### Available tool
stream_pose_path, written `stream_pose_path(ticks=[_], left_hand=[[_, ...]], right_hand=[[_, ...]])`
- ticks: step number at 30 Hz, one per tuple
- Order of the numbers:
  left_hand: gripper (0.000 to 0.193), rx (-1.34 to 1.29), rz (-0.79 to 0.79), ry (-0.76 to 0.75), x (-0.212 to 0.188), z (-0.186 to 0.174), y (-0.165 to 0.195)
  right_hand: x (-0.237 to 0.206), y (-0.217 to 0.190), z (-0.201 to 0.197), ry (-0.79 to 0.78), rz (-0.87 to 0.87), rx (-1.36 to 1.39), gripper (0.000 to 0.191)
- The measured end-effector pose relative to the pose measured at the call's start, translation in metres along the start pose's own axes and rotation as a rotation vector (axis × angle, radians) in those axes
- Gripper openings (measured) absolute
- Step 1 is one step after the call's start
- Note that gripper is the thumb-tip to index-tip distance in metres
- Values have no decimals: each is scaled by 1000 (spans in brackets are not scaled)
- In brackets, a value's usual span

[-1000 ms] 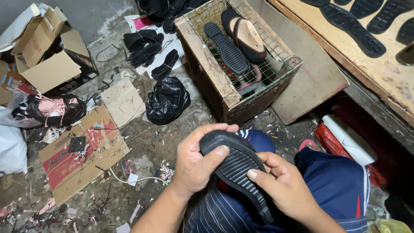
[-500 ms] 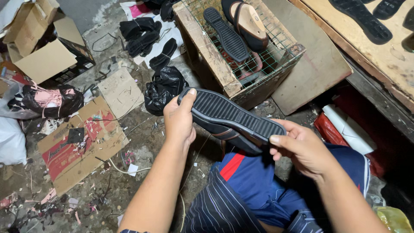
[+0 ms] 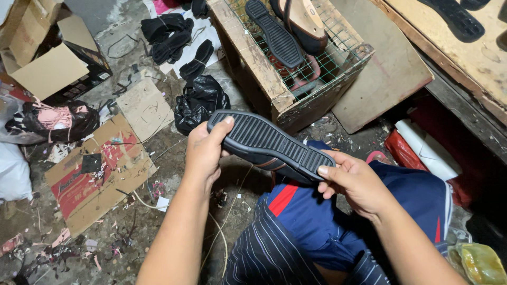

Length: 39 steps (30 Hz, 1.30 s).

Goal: The person sits on the floor of a shoe workshop and attaches rubber soles to shoe uppers. They pick up a sole, align it with the upper resting on their lap, press the pieces together, and repeatedly hammer around the sole edge with a hand tool to secure it, handling shoes one at a time.

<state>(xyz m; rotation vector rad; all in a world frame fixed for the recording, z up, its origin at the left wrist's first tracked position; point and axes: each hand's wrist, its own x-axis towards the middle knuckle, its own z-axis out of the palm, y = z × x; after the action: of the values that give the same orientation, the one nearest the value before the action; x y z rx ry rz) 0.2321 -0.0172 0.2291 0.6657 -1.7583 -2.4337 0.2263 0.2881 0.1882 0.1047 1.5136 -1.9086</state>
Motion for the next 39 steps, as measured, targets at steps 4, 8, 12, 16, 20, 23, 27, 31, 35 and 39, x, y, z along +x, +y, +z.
stream_pose_path(ticks=[4,8,12,16,20,23,27,31,35,39], left_hand=[[23,-72,-29,-3,-19,8,-19],[25,-272,-70,-234,-41,36,-76],[35,-379,-154,-406,-50,49,-127],[43,-263,-115,-530,-45,38,-138],[44,234,38,-599,-36,38,-121],[43,581,369,-643,-35,51,-102],[52,862,576,-661,-42,76,-80],[65,1096,621,-628,-50,98,-67],[68,1183,622,-661,-51,114,-66],[63,1206,601,-677,-50,123,-70]], right_hand=[[-31,-4,-19,113,-164,32,49],[-86,7,-61,372,-280,41,43],[-131,46,-87,535,-265,-32,33],[-144,79,-92,647,-346,-376,16],[-136,85,-91,632,-457,-286,17],[-131,82,-92,630,-432,-202,18],[-130,80,-96,634,-398,-239,15],[-126,83,-99,638,-367,-182,13],[-122,85,-101,644,-392,-271,12],[-122,86,-101,680,-301,-288,11]])
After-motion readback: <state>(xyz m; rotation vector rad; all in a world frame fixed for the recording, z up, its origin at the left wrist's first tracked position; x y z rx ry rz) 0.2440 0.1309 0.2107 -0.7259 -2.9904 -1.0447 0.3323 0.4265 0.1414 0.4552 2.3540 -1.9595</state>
